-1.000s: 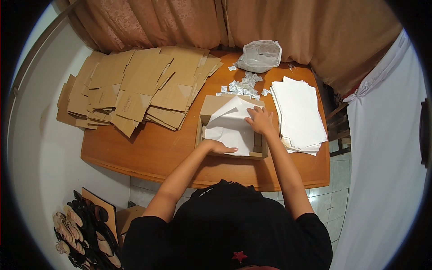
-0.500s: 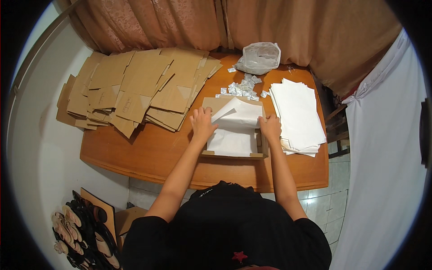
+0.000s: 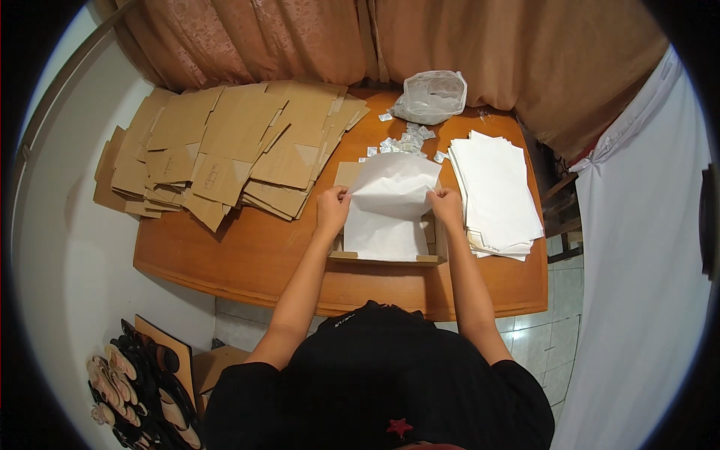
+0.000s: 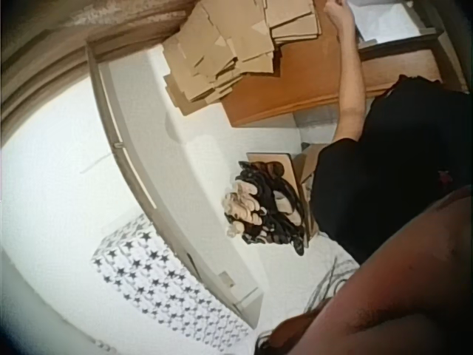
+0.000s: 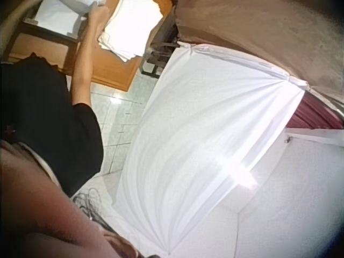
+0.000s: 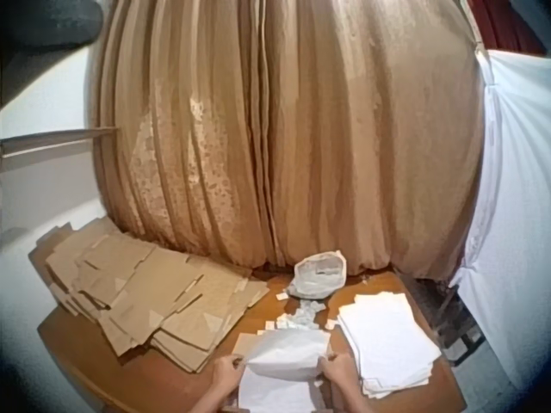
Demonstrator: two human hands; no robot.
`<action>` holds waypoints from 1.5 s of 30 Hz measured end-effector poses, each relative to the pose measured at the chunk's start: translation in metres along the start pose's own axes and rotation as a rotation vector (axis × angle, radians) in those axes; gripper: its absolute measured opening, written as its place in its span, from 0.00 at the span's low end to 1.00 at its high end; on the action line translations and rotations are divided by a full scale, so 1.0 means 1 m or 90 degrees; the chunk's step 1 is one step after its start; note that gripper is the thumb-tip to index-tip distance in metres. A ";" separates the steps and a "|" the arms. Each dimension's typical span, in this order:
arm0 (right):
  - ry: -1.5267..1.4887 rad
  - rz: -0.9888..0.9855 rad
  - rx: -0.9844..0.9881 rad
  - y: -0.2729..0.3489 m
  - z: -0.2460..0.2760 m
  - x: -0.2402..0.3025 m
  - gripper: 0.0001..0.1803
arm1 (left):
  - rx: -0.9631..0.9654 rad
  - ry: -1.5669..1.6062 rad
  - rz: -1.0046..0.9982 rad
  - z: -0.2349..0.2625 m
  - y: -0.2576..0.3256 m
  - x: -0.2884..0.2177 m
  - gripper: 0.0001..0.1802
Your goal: Assembling flat cardboard shoe boxes, inserting tissue paper and silica gel packets, and stacking the finished boxes on a shelf.
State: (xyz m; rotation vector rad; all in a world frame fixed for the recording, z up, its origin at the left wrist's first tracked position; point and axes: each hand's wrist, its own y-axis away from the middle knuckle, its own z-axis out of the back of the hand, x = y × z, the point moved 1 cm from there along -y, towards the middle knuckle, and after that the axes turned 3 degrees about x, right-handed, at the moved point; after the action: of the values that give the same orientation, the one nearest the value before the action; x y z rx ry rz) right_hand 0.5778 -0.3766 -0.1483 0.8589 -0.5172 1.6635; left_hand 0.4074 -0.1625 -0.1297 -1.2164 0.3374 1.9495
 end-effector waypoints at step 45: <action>0.345 0.359 0.090 0.021 0.000 0.029 0.17 | 0.397 -0.532 -0.041 -0.021 0.030 -0.037 0.52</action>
State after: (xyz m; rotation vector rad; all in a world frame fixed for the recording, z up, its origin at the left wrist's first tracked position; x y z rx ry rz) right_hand 0.5545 -0.3642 -0.1238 0.3323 -0.2721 2.3678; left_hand 0.4068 -0.2122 -0.1139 0.0121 0.4020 1.8985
